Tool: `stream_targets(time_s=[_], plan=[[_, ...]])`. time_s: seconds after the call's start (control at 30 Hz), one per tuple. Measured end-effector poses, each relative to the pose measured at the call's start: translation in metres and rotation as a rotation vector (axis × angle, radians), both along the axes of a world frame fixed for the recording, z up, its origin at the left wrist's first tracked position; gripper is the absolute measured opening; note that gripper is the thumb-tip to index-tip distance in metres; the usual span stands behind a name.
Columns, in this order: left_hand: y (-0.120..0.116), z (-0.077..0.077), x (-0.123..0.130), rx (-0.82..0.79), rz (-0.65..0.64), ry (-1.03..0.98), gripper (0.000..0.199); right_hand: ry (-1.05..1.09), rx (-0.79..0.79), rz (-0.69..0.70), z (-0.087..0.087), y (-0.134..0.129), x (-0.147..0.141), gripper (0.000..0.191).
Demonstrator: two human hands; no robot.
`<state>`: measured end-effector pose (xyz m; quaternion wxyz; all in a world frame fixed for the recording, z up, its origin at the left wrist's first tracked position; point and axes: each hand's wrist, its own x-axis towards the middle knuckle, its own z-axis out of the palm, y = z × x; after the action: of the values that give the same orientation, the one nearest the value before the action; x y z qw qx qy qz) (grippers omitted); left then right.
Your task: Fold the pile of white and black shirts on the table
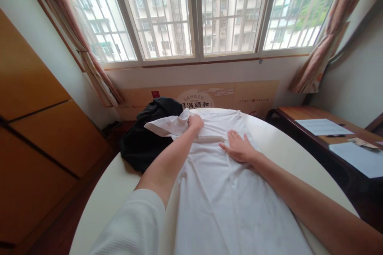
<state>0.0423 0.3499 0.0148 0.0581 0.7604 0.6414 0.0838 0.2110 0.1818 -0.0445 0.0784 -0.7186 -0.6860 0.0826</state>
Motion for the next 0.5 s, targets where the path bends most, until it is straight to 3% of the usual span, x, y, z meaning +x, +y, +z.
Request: stream_targets(time_s=[0.1,0.17,0.27,0.5], plan=[[-0.023,-0.014,0.007,0.161,-0.012,0.043,0.054,0.047,-0.004,-0.074,0.001,0.021,0.02,0.084],[-0.038,-0.024,0.007,0.217,-0.182,0.063,0.046,0.052,0.009,-0.152,0.002,0.043,0.037,0.077],[-0.052,-0.036,0.002,0.167,-0.408,0.043,0.038,0.047,0.025,-0.221,0.002,0.081,0.06,0.072],[-0.055,-0.039,-0.004,0.164,-0.393,-0.013,0.048,0.049,0.048,-0.33,-0.003,0.142,0.081,0.07]])
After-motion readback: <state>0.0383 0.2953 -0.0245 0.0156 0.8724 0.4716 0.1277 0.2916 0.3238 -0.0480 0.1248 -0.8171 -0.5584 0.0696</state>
